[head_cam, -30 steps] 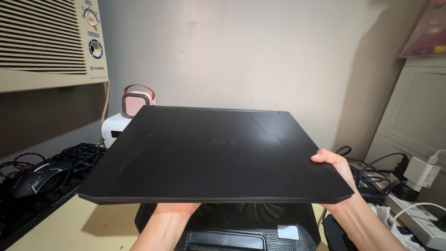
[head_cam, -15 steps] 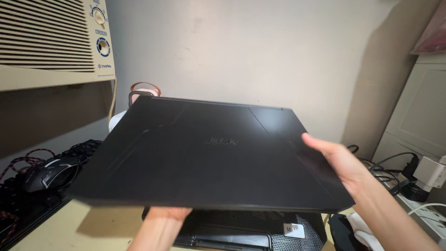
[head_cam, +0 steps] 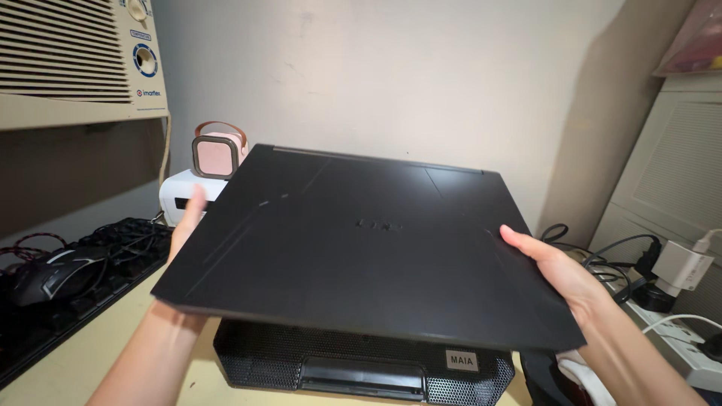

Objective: The person wipes the closed lid of a laptop with a white cloth, rotating and repositioning the laptop on the desk. They then lift the laptop off a cooling pad and wipe the mesh top and underside of the cooling pad, turning it over to wipe both sides.

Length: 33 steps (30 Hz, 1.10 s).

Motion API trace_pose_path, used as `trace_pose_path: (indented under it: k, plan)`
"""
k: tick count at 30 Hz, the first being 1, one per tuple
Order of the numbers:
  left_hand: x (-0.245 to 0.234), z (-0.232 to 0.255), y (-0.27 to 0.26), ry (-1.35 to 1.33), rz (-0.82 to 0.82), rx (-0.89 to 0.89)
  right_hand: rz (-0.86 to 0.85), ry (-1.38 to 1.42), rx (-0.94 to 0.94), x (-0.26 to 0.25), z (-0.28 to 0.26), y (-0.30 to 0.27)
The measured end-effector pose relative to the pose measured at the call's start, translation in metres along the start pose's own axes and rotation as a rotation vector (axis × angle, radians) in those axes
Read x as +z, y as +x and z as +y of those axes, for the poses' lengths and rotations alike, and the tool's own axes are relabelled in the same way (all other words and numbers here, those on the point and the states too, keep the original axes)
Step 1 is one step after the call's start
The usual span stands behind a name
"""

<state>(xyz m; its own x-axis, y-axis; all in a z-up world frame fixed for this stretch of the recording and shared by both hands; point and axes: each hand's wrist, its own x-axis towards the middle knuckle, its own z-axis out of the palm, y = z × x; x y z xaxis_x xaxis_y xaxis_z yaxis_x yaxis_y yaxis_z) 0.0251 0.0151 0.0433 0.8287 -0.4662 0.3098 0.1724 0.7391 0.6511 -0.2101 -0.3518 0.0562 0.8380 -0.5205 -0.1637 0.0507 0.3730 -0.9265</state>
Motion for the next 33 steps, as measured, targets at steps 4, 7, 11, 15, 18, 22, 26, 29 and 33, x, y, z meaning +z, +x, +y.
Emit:
trace_pose_path:
  k: [4, 7, 11, 15, 18, 22, 26, 29, 33]
  plan:
    - [0.006, 0.024, -0.005, 0.254, 0.149, -0.166, 0.075, -0.06, -0.006, 0.002, 0.009, -0.008]
    - [0.006, 0.033, -0.004, 0.451, 0.2, -0.299, 0.086, -0.098, -0.038, 0.006, 0.011, -0.011]
    - [0.006, 0.035, 0.004, 0.496, 0.133, -0.302, 0.189, -0.209, -0.088, 0.012, 0.01, -0.012]
    - [0.011, 0.031, 0.007, 0.771, 0.123, -0.215, 0.231, -0.304, -0.108, 0.017, 0.018, -0.013]
    - [0.01, 0.022, 0.007, 0.962, 0.172, -0.192, 0.396, -0.518, -0.074, 0.014, 0.021, -0.01]
    - [-0.003, 0.008, 0.007, 0.91, 0.141, -0.081, 0.357, -0.607, -0.2, 0.004, 0.03, 0.0]
    - [-0.014, 0.003, 0.008, 0.952, 0.142, 0.059, 0.397, -0.908, -0.291, -0.003, 0.036, 0.015]
    - [-0.019, -0.002, 0.005, 1.003, 0.229, 0.078, 0.45, -1.096, -0.327, -0.008, 0.037, 0.022]
    - [-0.024, -0.005, -0.002, 1.071, 0.259, 0.088, 0.452, -1.206, -0.364, -0.007, 0.039, 0.023]
